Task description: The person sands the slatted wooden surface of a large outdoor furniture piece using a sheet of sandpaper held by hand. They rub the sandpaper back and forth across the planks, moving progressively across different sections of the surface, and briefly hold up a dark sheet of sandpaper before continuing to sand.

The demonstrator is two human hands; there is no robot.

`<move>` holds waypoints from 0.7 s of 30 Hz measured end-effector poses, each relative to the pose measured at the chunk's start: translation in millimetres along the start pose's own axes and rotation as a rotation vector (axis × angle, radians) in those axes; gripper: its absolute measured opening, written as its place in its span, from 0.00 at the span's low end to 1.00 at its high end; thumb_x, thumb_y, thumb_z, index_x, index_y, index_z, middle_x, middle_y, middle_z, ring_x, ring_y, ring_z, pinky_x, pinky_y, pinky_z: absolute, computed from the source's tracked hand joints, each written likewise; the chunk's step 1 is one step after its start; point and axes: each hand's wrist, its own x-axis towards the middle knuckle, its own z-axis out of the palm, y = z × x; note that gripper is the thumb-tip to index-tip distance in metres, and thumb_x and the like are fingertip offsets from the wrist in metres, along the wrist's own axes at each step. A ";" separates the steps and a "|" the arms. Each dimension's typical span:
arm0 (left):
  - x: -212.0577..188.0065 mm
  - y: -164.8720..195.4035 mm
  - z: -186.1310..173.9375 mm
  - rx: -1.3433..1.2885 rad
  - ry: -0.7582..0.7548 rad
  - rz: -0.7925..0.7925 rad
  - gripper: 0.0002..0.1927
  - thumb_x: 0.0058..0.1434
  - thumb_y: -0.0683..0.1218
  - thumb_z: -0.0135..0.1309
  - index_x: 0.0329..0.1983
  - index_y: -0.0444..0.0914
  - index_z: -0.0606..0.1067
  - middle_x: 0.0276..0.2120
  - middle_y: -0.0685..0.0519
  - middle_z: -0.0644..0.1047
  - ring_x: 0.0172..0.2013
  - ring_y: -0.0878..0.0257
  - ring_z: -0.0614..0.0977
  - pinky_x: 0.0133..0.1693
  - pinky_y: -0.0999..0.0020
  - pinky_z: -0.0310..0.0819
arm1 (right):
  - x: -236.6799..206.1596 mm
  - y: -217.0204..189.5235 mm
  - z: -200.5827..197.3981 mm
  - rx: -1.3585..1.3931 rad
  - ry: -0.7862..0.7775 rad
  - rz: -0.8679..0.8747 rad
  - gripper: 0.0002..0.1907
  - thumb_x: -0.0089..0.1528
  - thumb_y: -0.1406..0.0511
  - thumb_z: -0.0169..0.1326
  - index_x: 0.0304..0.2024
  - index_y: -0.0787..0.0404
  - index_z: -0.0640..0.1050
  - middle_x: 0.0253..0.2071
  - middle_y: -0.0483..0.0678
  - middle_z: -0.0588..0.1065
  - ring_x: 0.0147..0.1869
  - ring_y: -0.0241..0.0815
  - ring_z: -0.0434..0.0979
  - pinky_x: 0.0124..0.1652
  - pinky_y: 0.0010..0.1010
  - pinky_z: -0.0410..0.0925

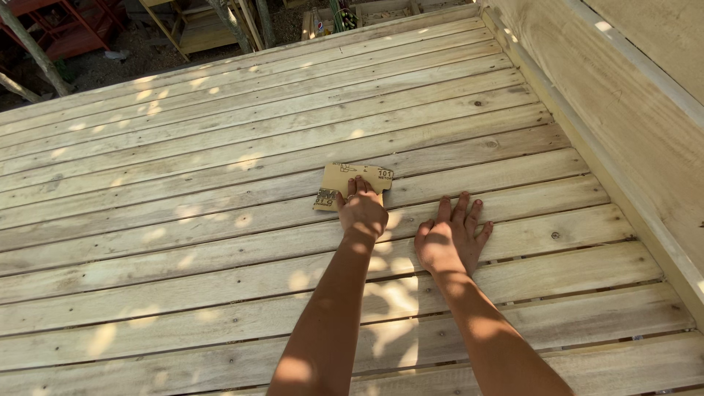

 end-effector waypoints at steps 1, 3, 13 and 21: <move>-3.0 7.0 8.3 -0.013 -0.013 0.016 0.37 0.64 0.48 0.40 0.77 0.37 0.49 0.77 0.52 0.50 0.75 0.59 0.50 0.71 0.50 0.41 | 0.2 0.4 0.3 -0.011 -0.024 0.000 0.40 0.60 0.53 0.45 0.74 0.52 0.56 0.80 0.53 0.43 0.82 0.56 0.34 0.72 0.58 0.34; -13.3 29.9 21.6 -0.136 0.088 0.176 0.32 0.68 0.47 0.38 0.77 0.42 0.54 0.79 0.53 0.52 0.76 0.58 0.53 0.73 0.53 0.45 | 0.6 1.5 0.6 -0.027 -0.018 -0.004 0.40 0.60 0.53 0.45 0.74 0.51 0.56 0.80 0.53 0.43 0.82 0.55 0.34 0.72 0.58 0.34; -81.7 -201.2 -43.8 0.056 -0.127 -0.336 0.28 0.75 0.55 0.27 0.77 0.54 0.52 0.77 0.67 0.50 0.75 0.65 0.53 0.72 0.40 0.44 | 3.3 7.7 7.3 0.014 0.028 -0.029 0.39 0.60 0.53 0.45 0.74 0.53 0.57 0.80 0.54 0.43 0.82 0.58 0.35 0.71 0.60 0.34; -61.3 -97.1 -12.1 -0.012 -0.073 -0.117 0.29 0.75 0.56 0.23 0.79 0.47 0.48 0.78 0.59 0.46 0.76 0.61 0.46 0.73 0.41 0.36 | 1.4 3.0 4.9 -0.004 0.020 -0.044 0.39 0.60 0.54 0.46 0.73 0.56 0.59 0.80 0.55 0.44 0.83 0.59 0.36 0.71 0.62 0.33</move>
